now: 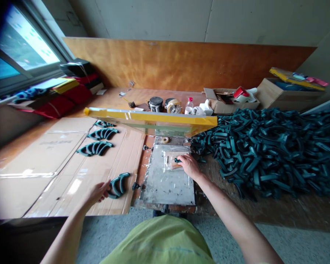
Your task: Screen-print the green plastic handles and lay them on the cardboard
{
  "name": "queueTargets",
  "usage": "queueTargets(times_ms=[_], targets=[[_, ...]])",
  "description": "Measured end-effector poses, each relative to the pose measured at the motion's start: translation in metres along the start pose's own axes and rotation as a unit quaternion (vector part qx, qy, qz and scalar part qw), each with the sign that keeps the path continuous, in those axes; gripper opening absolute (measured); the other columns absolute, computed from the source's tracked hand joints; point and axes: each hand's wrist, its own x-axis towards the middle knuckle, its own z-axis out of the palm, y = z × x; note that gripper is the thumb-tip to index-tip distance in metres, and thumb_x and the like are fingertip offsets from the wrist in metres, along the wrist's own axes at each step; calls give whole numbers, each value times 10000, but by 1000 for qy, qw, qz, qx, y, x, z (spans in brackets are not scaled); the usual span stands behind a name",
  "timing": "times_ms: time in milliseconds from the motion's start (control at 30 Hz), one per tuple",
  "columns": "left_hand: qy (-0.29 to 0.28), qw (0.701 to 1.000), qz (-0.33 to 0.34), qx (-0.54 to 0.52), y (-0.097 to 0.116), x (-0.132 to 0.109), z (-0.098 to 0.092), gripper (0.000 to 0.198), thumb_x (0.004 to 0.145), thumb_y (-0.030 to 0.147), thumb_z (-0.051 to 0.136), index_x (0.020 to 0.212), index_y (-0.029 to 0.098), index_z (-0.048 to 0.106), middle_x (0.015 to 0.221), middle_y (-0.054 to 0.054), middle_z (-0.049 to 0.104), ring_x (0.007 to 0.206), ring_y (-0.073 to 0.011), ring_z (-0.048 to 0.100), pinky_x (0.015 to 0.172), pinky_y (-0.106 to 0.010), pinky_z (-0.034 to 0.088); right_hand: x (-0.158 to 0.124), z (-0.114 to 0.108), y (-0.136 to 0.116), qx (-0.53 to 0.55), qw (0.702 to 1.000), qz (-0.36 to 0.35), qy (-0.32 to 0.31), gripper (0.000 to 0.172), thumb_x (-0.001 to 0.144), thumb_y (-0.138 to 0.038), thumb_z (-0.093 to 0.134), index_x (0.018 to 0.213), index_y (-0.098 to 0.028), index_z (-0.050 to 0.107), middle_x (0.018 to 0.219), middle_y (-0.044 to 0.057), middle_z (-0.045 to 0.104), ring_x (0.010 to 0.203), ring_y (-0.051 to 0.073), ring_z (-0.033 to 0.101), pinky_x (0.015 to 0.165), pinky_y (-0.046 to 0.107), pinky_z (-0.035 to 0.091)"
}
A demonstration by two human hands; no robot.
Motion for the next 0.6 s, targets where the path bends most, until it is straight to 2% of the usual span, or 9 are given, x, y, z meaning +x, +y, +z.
queueTargets(times_ms=[67, 133, 233, 333, 367, 433, 500, 600], targets=[[29, 990, 79, -110, 47, -3, -10, 591, 641, 760, 548, 700, 173, 572, 493, -22, 581, 397, -128, 493, 421, -239, 399, 10, 12, -11, 23, 1000, 0, -6, 188, 820, -105, 656, 956, -235, 663, 931, 42, 669, 906, 207, 613, 824, 347, 498], [52, 964, 173, -195, 100, -11, -15, 567, 656, 713, 616, 773, 159, 614, 537, -13, 604, 448, -119, 526, 454, -223, 426, 15, 16, -16, 46, 999, 1, -11, 201, 797, -80, 675, 931, -229, 688, 907, 39, 677, 904, 202, 610, 823, 338, 495], [55, 908, 294, -294, 176, -23, -18, 456, 755, 595, 633, 913, 167, 637, 591, 1, 632, 490, -105, 553, 495, -203, 459, 17, 12, -18, 74, 997, 6, -21, 200, 781, -68, 688, 906, -223, 705, 905, 34, 690, 916, 198, 608, 829, 335, 494], [64, 843, 370, -386, 230, -29, -18, 289, 836, 481, 577, 884, 197, 604, 583, 26, 619, 470, -94, 534, 469, -189, 451, 20, 8, -17, 73, 997, 22, -3, 280, 795, -44, 653, 1000, -228, 706, 958, 36, 696, 935, 197, 606, 844, 347, 502], [78, 829, 381, -402, 241, -28, -17, 244, 850, 439, 556, 819, 199, 587, 552, 34, 595, 451, -89, 512, 454, -183, 440, 22, 9, -16, 66, 998, 15, 2, 327, 801, -32, 637, 1052, -231, 701, 993, 40, 699, 959, 198, 601, 865, 356, 502], [107, 822, 381, -410, 254, -26, -15, 248, 854, 368, 526, 673, 199, 534, 478, 49, 522, 415, -78, 457, 434, -173, 422, 24, 14, -14, 51, 999, -15, -5, 378, 816, -26, 613, 1119, -235, 698, 1070, 52, 702, 1008, 203, 590, 904, 375, 502], [117, 830, 367, -404, 257, -24, -13, 303, 847, 346, 514, 584, 197, 489, 444, 54, 471, 402, -70, 426, 431, -168, 416, 24, 24, -11, 38, 998, -45, -30, 336, 847, -57, 598, 1111, -229, 716, 1124, 65, 703, 1024, 208, 588, 910, 389, 514], [98, 845, 352, -390, 254, -24, -9, 322, 841, 385, 527, 588, 186, 513, 484, 39, 517, 423, -69, 453, 438, -169, 420, 18, 37, -9, 25, 997, -53, -59, 297, 899, -109, 552, 1118, -213, 724, 1168, 86, 700, 1026, 211, 597, 895, 398, 539]])
